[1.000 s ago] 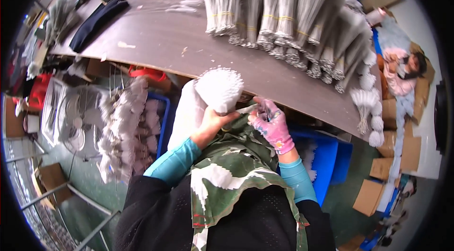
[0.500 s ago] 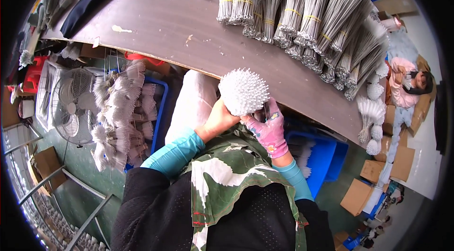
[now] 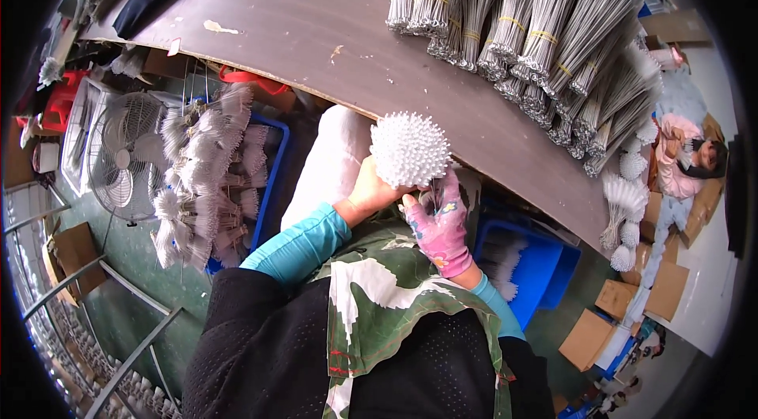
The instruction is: The person bundles white plastic spiked components, trims them with scissors, and inspects them by hand.
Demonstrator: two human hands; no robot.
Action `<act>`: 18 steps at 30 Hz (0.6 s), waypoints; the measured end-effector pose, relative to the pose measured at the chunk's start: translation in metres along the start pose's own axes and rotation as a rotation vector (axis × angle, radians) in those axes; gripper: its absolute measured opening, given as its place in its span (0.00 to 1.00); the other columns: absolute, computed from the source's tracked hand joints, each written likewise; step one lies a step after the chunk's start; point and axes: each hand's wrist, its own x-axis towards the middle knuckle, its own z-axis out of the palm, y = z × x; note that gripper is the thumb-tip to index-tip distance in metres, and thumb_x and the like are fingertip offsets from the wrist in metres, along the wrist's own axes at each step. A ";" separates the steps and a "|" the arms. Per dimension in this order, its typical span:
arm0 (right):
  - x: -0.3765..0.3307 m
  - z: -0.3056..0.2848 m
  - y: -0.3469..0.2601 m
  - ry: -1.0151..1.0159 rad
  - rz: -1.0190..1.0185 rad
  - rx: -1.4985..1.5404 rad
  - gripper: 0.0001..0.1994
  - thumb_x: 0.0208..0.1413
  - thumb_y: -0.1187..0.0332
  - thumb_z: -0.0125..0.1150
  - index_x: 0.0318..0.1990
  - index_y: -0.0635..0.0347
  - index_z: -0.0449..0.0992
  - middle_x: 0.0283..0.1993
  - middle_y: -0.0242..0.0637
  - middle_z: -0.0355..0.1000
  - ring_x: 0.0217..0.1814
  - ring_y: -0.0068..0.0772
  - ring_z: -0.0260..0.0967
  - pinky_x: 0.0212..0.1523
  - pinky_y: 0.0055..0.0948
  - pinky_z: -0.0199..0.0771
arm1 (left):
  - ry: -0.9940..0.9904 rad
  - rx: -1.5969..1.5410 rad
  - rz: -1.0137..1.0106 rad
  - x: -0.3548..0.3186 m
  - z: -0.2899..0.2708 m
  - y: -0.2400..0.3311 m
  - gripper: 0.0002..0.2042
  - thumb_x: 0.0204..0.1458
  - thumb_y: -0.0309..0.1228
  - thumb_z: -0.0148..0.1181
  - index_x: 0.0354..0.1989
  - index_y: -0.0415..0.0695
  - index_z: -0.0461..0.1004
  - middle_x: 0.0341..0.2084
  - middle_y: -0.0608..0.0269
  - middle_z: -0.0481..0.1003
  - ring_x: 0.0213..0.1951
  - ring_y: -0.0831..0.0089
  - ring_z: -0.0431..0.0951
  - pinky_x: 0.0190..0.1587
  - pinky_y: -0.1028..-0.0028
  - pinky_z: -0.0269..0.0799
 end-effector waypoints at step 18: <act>0.087 -0.062 -0.047 -0.027 0.080 0.050 0.06 0.58 0.75 0.56 0.41 0.64 0.75 0.34 0.28 0.73 0.34 0.14 0.66 0.33 0.13 0.66 | -0.190 -0.551 -0.138 0.004 0.004 -0.048 0.23 0.55 0.32 0.54 0.60 0.44 0.63 0.58 0.58 0.66 0.62 0.62 0.61 0.66 0.62 0.50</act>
